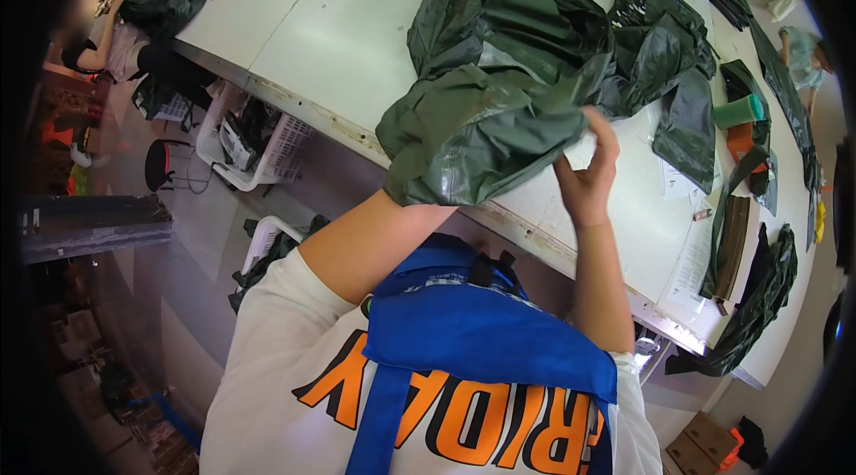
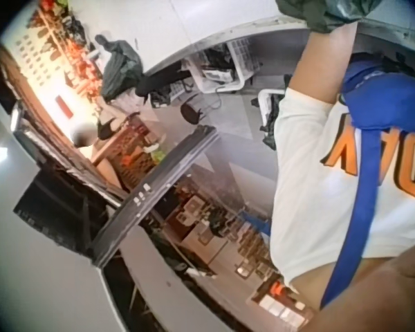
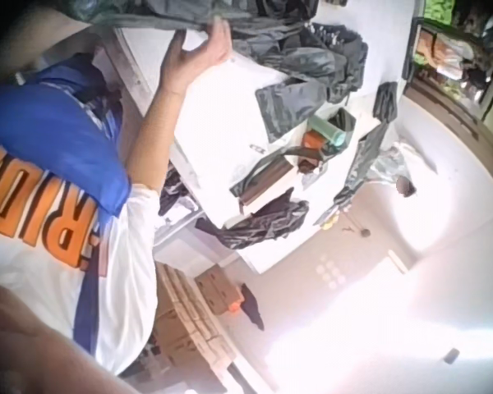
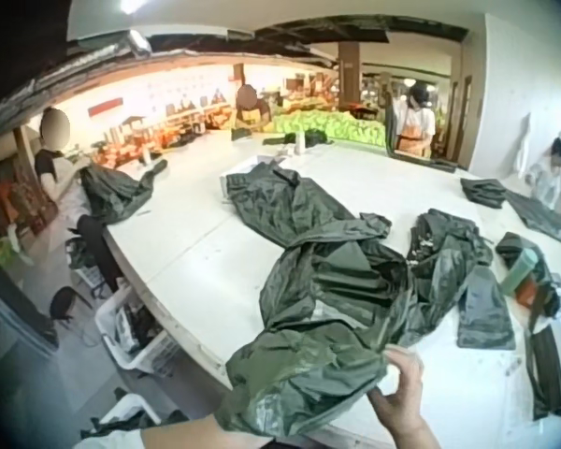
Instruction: The person folds a dark green jacket on a white workbench. They smooth the fabric, fold the sleeves inward, fold the body in half, and then fold it again into a compact rectangle before placing it on a stack.
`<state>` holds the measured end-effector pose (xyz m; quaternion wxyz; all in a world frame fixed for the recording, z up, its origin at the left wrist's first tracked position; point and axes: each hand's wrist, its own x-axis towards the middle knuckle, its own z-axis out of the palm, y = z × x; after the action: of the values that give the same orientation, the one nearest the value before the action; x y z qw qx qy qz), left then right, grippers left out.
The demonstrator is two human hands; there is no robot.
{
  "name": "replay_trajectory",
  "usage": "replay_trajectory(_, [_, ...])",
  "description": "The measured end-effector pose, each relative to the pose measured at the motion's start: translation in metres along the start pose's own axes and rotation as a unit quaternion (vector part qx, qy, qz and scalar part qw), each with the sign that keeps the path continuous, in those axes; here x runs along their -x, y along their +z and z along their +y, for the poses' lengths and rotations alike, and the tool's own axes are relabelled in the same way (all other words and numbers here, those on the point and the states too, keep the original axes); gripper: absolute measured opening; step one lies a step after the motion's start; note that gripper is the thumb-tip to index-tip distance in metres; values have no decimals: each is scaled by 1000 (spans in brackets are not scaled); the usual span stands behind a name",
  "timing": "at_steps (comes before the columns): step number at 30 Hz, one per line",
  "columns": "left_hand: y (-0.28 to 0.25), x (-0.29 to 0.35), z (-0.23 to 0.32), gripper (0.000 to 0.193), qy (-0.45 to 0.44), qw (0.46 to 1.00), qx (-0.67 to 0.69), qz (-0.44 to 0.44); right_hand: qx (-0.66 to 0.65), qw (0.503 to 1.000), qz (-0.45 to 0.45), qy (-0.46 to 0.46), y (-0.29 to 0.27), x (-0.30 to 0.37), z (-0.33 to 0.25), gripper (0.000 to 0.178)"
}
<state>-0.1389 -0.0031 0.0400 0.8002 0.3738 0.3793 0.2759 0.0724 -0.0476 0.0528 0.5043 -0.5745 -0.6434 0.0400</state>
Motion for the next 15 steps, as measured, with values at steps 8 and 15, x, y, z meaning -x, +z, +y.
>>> replay_trajectory(8, [-49,70,-31,49,-348,848,-364,-166,61,958,-201,194,-115,78,42,30])
replay_trajectory(15, [-96,70,-84,71,272,716,-613,192,-190,922,-93,325,-96,134,47,20])
